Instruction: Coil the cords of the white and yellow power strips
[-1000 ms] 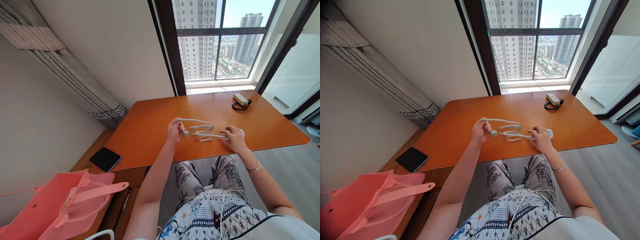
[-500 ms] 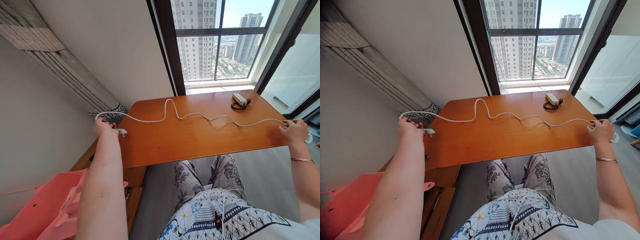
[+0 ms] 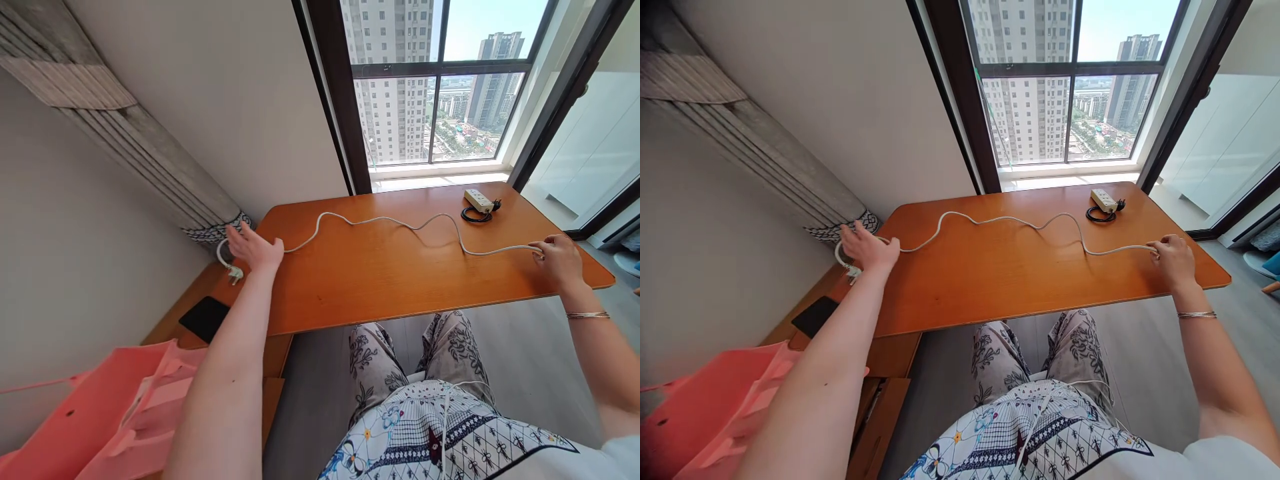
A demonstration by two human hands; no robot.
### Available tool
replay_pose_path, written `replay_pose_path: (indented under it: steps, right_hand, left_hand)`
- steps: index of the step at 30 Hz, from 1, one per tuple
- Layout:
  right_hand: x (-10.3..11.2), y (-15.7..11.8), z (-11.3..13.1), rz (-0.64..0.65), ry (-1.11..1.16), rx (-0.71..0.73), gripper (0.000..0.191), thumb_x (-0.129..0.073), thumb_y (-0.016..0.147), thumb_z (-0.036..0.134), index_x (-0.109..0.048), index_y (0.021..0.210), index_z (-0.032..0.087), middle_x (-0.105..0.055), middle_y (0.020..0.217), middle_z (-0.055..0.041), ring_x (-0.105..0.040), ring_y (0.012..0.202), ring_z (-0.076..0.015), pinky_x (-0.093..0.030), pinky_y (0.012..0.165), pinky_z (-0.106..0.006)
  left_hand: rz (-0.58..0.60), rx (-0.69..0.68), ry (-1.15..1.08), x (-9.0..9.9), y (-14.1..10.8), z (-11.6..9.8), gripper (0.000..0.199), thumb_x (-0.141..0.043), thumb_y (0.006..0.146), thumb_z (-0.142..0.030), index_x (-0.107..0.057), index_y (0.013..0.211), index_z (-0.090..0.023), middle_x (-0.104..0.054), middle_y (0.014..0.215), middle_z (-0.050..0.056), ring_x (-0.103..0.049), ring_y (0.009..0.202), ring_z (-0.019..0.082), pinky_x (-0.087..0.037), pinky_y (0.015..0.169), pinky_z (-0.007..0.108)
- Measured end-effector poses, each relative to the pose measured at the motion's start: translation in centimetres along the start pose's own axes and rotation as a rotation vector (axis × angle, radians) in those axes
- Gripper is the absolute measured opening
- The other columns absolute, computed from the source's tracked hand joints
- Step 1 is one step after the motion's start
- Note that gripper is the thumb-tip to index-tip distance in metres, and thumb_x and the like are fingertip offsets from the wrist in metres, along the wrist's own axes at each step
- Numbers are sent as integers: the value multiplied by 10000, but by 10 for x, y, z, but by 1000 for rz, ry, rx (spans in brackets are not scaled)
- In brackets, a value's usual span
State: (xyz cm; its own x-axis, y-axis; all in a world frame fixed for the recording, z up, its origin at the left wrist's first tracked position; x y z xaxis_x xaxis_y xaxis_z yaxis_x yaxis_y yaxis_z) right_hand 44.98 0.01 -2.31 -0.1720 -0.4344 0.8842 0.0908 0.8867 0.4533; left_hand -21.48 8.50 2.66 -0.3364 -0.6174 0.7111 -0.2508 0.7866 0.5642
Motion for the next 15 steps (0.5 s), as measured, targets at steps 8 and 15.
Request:
replay_pose_path:
  steps: [8, 15]
  right_hand:
    - [53, -3, 76, -351, 285, 231, 219, -564, 885, 249, -776, 938, 268, -566, 977, -98, -561, 967, -250, -468, 855, -396]
    - [142, -16, 139, -680, 740, 194, 147, -621, 886, 382, -700, 908, 261, -489, 979, -66, -598, 918, -223, -544, 816, -423]
  left_hand:
    - [362, -500, -52, -91, -49, -106, 764, -590, 826, -258, -294, 1521, -148, -272, 1626, 196, -243, 1518, 322, -173, 1236, 513]
    - [558, -781, -103, -122, -94, -186, 800, -600, 820, -259, -272, 1539, -136, -273, 1630, 193, -222, 1528, 314, -98, 1237, 518]
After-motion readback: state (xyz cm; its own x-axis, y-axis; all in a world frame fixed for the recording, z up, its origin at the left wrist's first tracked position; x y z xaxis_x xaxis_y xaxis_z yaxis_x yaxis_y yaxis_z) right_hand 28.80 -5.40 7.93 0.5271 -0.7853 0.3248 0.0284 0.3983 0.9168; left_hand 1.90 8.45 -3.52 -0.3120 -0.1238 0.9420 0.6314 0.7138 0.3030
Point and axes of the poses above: each hand's wrist, its own y-axis towards the middle knuckle, its own x-axis out of the back of the hand, z = x × y, the point moved 1 cm from there along y, towards the middle knuckle
